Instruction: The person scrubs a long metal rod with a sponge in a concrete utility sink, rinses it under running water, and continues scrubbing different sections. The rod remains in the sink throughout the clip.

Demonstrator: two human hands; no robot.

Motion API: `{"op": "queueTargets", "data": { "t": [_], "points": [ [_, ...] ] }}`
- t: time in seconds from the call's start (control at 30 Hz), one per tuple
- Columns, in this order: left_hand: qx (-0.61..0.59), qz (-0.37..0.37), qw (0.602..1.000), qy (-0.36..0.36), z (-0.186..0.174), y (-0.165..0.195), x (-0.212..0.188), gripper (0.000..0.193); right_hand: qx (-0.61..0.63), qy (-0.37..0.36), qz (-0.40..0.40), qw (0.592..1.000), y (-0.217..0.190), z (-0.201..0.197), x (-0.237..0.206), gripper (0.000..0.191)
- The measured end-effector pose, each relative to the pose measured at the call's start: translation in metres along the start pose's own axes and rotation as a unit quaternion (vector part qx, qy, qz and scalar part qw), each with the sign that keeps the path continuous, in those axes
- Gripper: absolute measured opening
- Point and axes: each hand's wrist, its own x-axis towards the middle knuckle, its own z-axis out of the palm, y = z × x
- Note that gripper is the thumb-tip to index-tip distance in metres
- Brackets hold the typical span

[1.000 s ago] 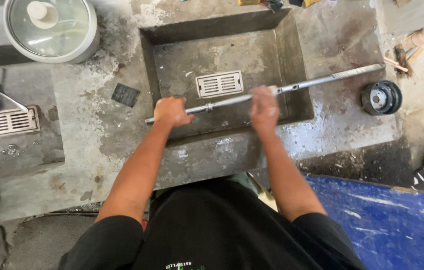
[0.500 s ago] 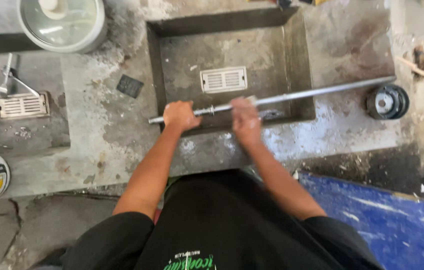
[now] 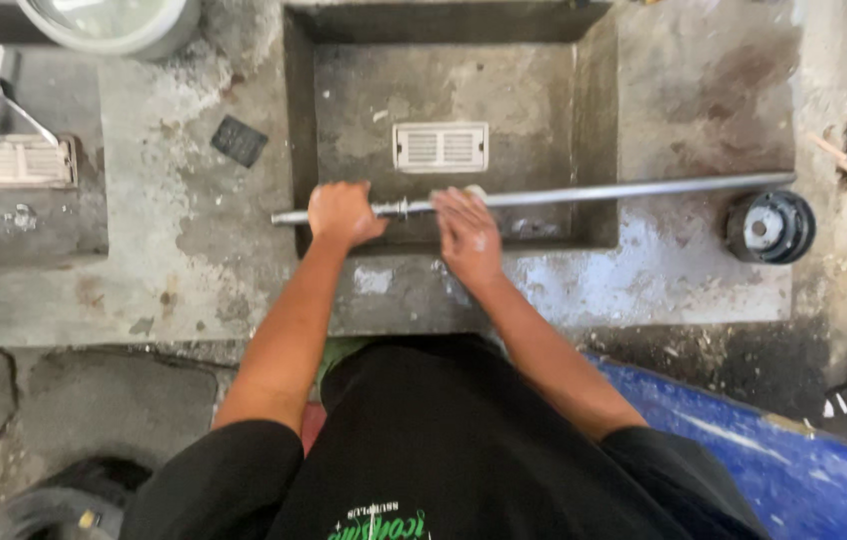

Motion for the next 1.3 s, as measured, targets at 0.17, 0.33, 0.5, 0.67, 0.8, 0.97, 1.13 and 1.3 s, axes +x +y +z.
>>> {"op": "queueTargets", "data": {
  "t": [0.17,0.33,0.5,0.67,0.8,0.97,1.13,1.3],
  "points": [
    [-0.005,0.012,0.986,0.166,0.027,-0.001,-0.007,0.041,-0.082,0.079,0.052,0.992,0.068,-0.084,-0.005,0.012],
    [-0.006,0.016,0.977,0.213,0.041,0.0,-0.014,0.036,-0.12,0.119,0.061,0.984,0.073,-0.081,-0.012,0.014],
    [-0.001,0.023,0.986,0.164,0.035,-0.002,-0.014,0.034,0.016,0.068,0.061,0.996,-0.001,-0.006,-0.005,0.013],
    [-0.01,0.011,1.0,0.026,0.023,-0.009,-0.008,0.031,0.019,0.005,-0.027,0.999,-0.028,0.018,-0.004,0.026],
    [-0.001,0.022,0.999,-0.026,0.018,-0.014,-0.001,0.024,-0.069,0.076,0.049,0.994,0.022,-0.038,-0.011,0.018],
    [0.006,0.022,0.999,0.035,0.017,-0.009,-0.001,0.022,-0.095,0.141,0.076,0.983,0.1,-0.129,-0.012,0.011],
    [-0.01,0.014,0.975,0.223,0.016,-0.007,0.006,0.012,-0.128,0.193,0.157,0.96,0.113,-0.132,-0.004,0.018],
    [0.007,-0.023,0.953,0.302,0.02,-0.01,0.016,0.006,-0.1,0.259,0.087,0.957,0.082,-0.081,0.012,0.01]
  ]
}}
